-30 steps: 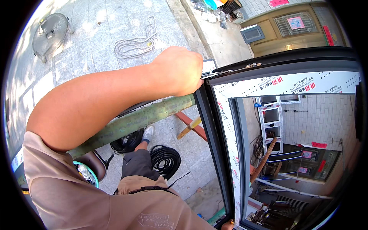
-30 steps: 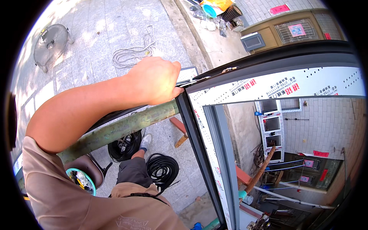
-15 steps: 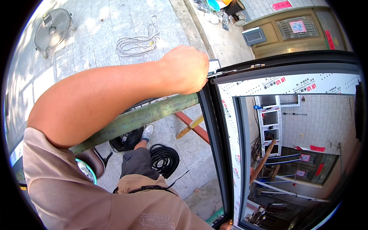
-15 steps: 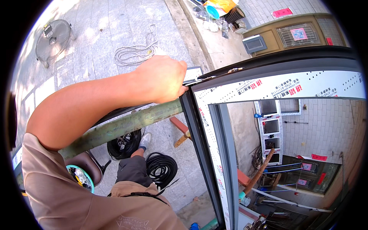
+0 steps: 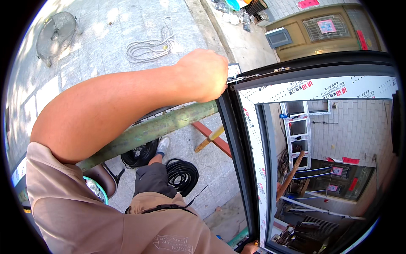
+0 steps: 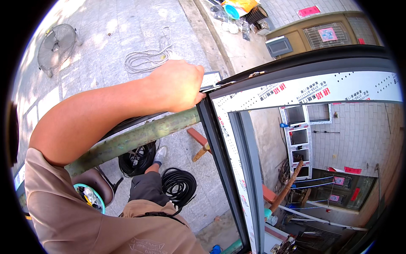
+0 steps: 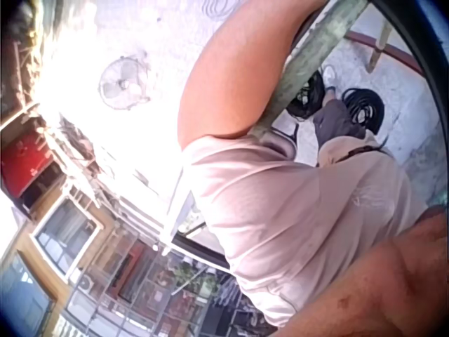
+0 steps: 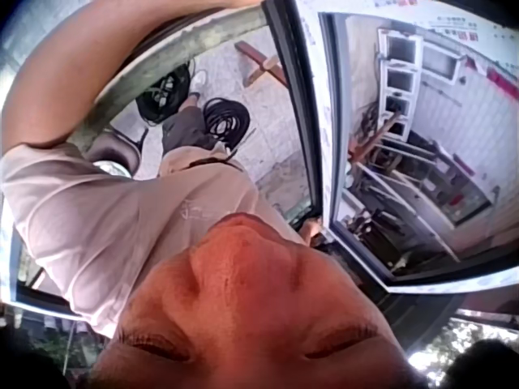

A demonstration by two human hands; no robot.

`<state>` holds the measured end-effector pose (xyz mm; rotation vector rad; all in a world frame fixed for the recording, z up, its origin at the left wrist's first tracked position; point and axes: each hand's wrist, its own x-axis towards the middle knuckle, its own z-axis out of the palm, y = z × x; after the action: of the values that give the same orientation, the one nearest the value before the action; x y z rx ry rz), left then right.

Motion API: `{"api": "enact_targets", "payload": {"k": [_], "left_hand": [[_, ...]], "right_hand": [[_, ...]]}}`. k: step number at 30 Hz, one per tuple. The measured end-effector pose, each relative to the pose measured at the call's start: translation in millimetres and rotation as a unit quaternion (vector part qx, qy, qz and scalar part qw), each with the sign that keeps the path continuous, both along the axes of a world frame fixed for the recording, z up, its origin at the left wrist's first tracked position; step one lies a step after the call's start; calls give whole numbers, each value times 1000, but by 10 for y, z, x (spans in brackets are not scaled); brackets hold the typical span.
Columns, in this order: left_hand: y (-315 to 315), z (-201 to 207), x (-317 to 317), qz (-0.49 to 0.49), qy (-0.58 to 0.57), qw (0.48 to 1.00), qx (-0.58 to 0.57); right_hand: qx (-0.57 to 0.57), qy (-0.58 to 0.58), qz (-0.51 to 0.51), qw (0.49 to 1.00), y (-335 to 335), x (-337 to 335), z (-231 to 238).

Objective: The person assembles a window frame by aligning aluminum sections and using a screwdriver to secure the hardware and rubber seals into the tracks.

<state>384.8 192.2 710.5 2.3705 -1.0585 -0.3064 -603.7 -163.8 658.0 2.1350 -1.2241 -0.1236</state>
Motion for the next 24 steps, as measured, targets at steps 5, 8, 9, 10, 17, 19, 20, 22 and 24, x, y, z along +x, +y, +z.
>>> {"api": "enact_targets", "payload": {"k": [5, 8, 9, 10, 17, 19, 20, 22, 24], "left_hand": [[88, -24, 14, -2, -17, 1000, -14], [138, 36, -15, -1, -35, 999, -5], [99, 39, -35, -5, -43, 999, 1], [86, 20, -25, -5, -47, 999, 1], [42, -22, 22, -7, -7, 1000, 0], [42, -17, 4, -5, -18, 1000, 2], [47, -16, 8, -4, -21, 1000, 1], [89, -27, 19, -6, -25, 1000, -4], [102, -7, 31, -11, -24, 1000, -4]], "right_hand": [[16, -27, -134, 990, 174, 321, 172], [50, -61, -317, 945, 177, 663, 102], [51, -85, -364, 926, 220, 747, 47], [59, -71, -358, 929, 232, 730, 63], [55, -56, -294, 953, -27, 187, 58], [54, -106, -298, 947, -69, 214, -51], [50, -128, -299, 944, -114, 226, -59], [44, -168, -300, 938, -205, 253, -69], [35, -205, -298, 932, -240, 210, -29]]}}
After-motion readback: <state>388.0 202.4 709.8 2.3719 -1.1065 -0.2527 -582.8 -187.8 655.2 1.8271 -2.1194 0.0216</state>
